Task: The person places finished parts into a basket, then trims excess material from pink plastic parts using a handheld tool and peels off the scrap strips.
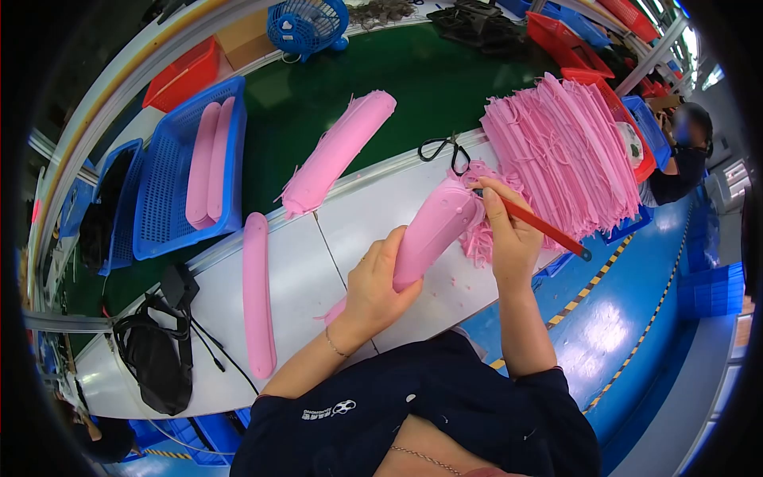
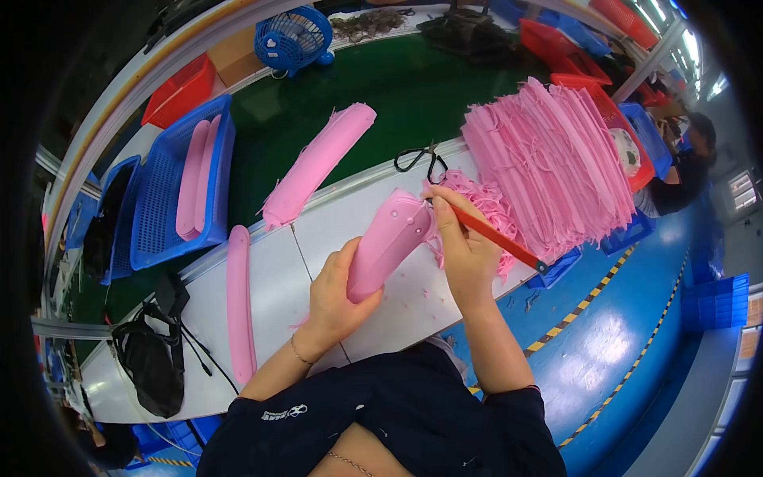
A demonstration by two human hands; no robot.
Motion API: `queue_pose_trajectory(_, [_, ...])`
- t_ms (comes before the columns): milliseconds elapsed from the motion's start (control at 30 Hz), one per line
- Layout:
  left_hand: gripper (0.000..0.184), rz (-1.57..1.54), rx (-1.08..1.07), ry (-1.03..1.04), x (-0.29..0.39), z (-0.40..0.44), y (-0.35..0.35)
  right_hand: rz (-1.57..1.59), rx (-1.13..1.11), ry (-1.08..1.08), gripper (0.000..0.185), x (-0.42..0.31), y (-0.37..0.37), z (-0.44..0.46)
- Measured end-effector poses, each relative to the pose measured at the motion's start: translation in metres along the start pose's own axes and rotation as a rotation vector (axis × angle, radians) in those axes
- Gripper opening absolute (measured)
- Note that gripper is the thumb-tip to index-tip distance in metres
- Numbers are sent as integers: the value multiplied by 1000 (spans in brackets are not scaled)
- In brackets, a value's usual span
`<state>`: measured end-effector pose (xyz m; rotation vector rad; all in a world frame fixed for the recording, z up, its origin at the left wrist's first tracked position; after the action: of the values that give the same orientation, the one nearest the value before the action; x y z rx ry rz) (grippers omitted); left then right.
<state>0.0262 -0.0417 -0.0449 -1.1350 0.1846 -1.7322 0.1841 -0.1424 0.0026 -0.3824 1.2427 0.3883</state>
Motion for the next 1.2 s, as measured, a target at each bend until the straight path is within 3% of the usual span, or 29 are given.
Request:
queue_pose_trajectory(33, [68,-49,-5,8,1,1,-2,2,-1,-4,19,-2,-1,1])
queue_pose_trajectory(100, [69,-95,-3,24,2,1,-4,222,-35,242,22,7,0,3])
queue_pose_trajectory(167, [69,-147,-5,37,4,3,-8,190,-22,267,22,12,0,2])
queue_pose_trajectory(233, [70,-217,-2,46,8,7,-13,325,-206,397,22,37,4,-2])
queue_pose_trajectory(367, [73,-150,-2,13,3,11,-17,297,-370,627,23,48,10,-19])
queue_pose_trajectory(433, [74,-78,-26,4,-2,8,-14,673,-216,395,25,22,3,-8])
queue_pose_trajectory(567, [74,-41,-25,2,-2,4,-10,607,-262,172,26,-8,-2,-7])
queue_pose_trajectory(700, [76,-1,-7,33,-1,2,-9,367,-219,152,24,-12,5,-17])
queue_pose_trajectory(867, [76,15,1,42,0,1,-10,326,-193,153,23,-14,5,-18])
queue_pose_trajectory(967, [76,27,17,53,1,0,-9,215,-155,-33,20,-26,6,-18])
queue_pose_trajectory(1033, [75,60,26,59,2,-2,-8,-302,-81,-472,18,-44,8,-24])
queue_pose_trajectory(1067, [75,59,26,59,2,-2,-7,-387,-24,-569,18,-49,11,-27])
queue_pose_trajectory(1200, [70,-56,90,101,9,-2,-11,-379,124,-516,15,-39,6,-15])
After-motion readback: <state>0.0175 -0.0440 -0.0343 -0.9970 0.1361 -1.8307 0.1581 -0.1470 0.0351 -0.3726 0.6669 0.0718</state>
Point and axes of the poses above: each hand's wrist, its own z-axis towards the middle knuckle, its own y-axis out of the palm, x = y × z, the point moved 4 cm from there along z, towards the middle knuckle, and after that the axes turned 8 degrees about y, right-handed, at the moved point
